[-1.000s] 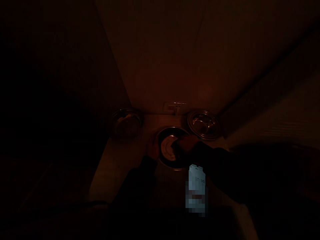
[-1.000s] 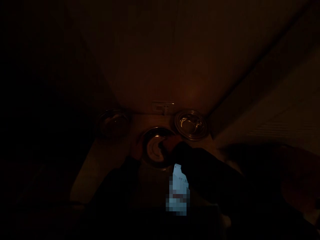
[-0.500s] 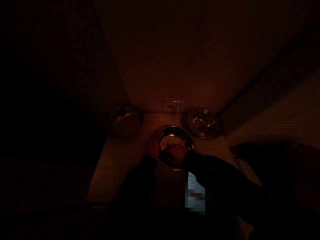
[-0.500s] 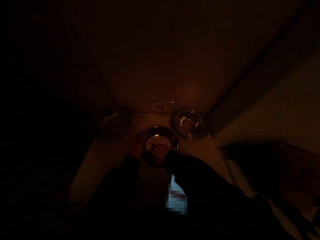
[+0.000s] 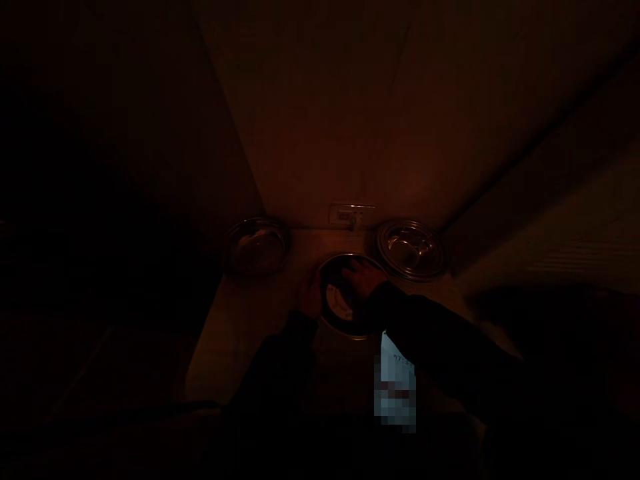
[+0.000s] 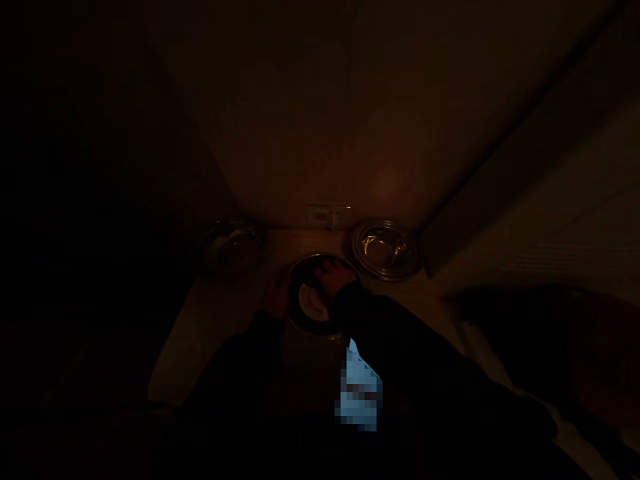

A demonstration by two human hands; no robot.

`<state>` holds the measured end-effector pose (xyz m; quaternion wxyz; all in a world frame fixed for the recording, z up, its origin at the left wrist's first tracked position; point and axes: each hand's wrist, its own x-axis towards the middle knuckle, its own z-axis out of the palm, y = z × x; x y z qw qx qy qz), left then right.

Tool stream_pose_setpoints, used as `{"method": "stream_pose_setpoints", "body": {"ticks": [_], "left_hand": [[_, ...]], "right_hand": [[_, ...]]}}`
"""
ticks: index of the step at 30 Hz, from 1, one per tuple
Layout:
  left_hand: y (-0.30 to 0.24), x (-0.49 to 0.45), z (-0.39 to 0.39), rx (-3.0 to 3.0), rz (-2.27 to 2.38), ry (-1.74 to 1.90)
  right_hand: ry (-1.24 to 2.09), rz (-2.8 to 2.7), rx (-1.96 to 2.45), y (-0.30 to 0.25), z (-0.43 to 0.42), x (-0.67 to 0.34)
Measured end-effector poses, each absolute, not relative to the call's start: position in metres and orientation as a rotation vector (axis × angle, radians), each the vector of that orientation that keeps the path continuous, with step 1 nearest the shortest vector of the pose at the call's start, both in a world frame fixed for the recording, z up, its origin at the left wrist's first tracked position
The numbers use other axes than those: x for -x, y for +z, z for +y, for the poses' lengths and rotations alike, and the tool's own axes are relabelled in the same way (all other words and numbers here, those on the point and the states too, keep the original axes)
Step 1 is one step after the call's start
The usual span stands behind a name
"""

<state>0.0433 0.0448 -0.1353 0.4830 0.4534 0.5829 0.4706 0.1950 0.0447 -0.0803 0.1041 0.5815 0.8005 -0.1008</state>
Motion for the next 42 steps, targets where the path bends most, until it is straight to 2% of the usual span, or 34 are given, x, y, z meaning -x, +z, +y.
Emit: {"method": "stream_pose_setpoints", "body": {"ticks": [9, 18, 22, 32, 38, 42], "left_hand": [[-0.136, -0.046, 0.042, -1.066, 1.404, 1.17], [-0.144, -0.04, 0.042, -1.061, 1.32, 1.171], [-0.143, -0.038, 0.043, -1.016, 1.296, 1.164], [-0.127, -0.043, 0.035, -0.918, 1.569, 1.172], [-0.114, -0.036, 0.033, -1.002, 1.452, 1.132], [-0.11, -0.031, 0.034, -1.091, 1.367, 1.132]], "right_hand": [[-0.556, 2.478, -1.352, -0.083, 0.004, -0.189], [-0.398, 2.328, -1.897, -0.085, 0.044, -0.189], [-0.452, 2.28, -2.042, -0.092, 0.041, -0.162], [-0.882, 2.518, -1.659, -0.083, 0.009, -0.159], [-0.882, 2.501, -1.978, -0.086, 0.016, -0.139], [-1.028, 2.621, -1.964, -0.091, 0.015, -0.136]]}}
